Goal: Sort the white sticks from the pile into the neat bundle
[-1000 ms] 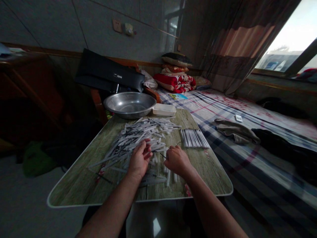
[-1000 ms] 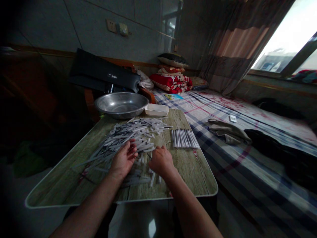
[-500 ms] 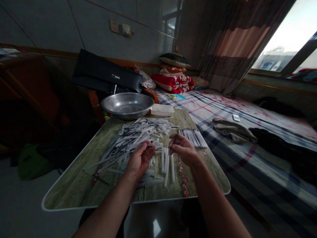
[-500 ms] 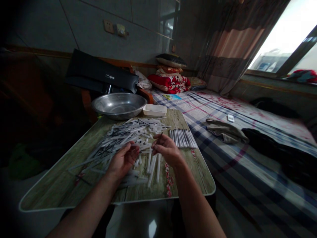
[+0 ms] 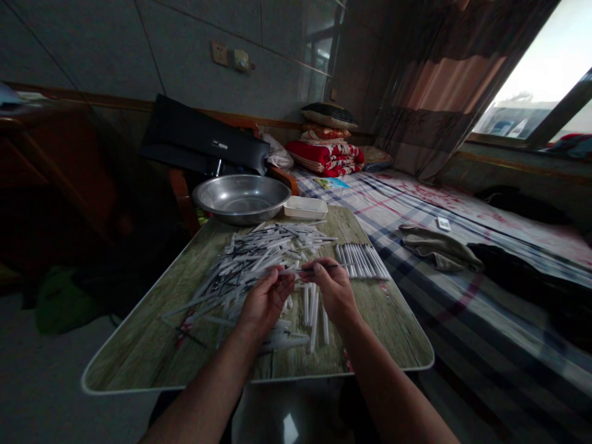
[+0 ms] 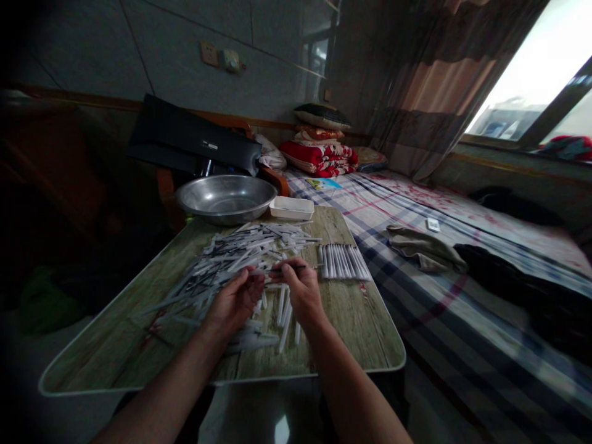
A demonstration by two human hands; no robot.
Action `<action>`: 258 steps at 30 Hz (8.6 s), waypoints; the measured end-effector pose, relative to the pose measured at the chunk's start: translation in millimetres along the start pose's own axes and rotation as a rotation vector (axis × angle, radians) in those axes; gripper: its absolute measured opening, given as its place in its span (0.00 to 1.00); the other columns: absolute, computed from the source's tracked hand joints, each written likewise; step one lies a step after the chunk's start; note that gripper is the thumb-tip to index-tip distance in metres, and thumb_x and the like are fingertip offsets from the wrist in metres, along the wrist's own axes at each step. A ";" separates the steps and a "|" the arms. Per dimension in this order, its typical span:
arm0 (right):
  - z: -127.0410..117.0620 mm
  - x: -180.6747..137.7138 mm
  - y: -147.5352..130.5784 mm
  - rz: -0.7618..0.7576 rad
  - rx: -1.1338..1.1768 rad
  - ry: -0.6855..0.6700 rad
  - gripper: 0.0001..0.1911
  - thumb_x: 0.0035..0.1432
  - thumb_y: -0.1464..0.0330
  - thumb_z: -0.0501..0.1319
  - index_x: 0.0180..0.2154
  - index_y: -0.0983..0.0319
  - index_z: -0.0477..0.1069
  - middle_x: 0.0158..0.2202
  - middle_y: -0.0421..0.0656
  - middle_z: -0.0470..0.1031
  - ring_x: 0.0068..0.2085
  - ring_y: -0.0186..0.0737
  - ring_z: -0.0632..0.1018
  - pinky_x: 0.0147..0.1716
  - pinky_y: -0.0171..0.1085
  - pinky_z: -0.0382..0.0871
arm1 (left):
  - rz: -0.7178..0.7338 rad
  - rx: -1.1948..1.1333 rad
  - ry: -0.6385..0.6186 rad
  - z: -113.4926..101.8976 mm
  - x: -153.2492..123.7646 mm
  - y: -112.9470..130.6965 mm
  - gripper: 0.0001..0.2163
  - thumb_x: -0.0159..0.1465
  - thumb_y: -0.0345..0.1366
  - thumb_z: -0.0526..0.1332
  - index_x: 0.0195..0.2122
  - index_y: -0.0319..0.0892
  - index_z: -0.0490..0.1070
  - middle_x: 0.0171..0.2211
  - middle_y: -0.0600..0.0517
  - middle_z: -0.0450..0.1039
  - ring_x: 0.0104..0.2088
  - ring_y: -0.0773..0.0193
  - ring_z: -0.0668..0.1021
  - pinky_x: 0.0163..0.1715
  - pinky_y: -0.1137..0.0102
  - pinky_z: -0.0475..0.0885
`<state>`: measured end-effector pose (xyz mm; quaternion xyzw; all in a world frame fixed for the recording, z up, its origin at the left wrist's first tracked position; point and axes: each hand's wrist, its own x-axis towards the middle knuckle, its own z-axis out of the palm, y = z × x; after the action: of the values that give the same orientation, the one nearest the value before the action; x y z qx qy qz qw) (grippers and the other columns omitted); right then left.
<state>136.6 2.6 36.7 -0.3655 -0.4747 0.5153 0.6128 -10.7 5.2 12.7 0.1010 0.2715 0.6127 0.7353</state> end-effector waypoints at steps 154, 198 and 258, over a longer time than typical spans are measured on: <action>-18.0 13.9 -3.9 0.120 0.053 -0.307 0.12 0.49 0.66 0.69 0.37 0.61 0.72 0.30 0.39 0.75 0.30 0.33 0.75 0.25 0.30 0.71 | 0.029 0.020 -0.043 3.9 -4.0 4.9 0.04 0.63 0.26 0.59 0.34 0.38 0.72 0.30 0.47 0.80 0.28 0.63 0.82 0.27 0.74 0.79; -13.7 -0.1 -1.6 -0.214 -0.737 -0.213 0.06 0.59 0.68 0.55 0.30 0.61 0.66 0.25 0.37 0.65 0.28 0.32 0.66 0.29 0.32 0.58 | 0.128 0.237 -0.148 -1.5 -1.8 -2.6 0.13 0.47 0.35 0.74 0.33 0.38 0.76 0.31 0.49 0.81 0.32 0.64 0.82 0.34 0.74 0.78; -0.2 -9.6 10.1 -0.230 -0.766 -0.061 0.09 0.59 0.66 0.55 0.28 0.60 0.66 0.23 0.38 0.68 0.27 0.35 0.69 0.31 0.34 0.62 | 0.223 0.326 -0.087 -2.0 -3.3 -3.1 0.11 0.52 0.37 0.71 0.34 0.39 0.73 0.32 0.49 0.80 0.31 0.62 0.82 0.31 0.72 0.78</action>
<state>133.7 -4.7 25.2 -0.4966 -0.6882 0.2394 0.4716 -9.5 1.0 10.5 0.2743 0.3222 0.6336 0.6477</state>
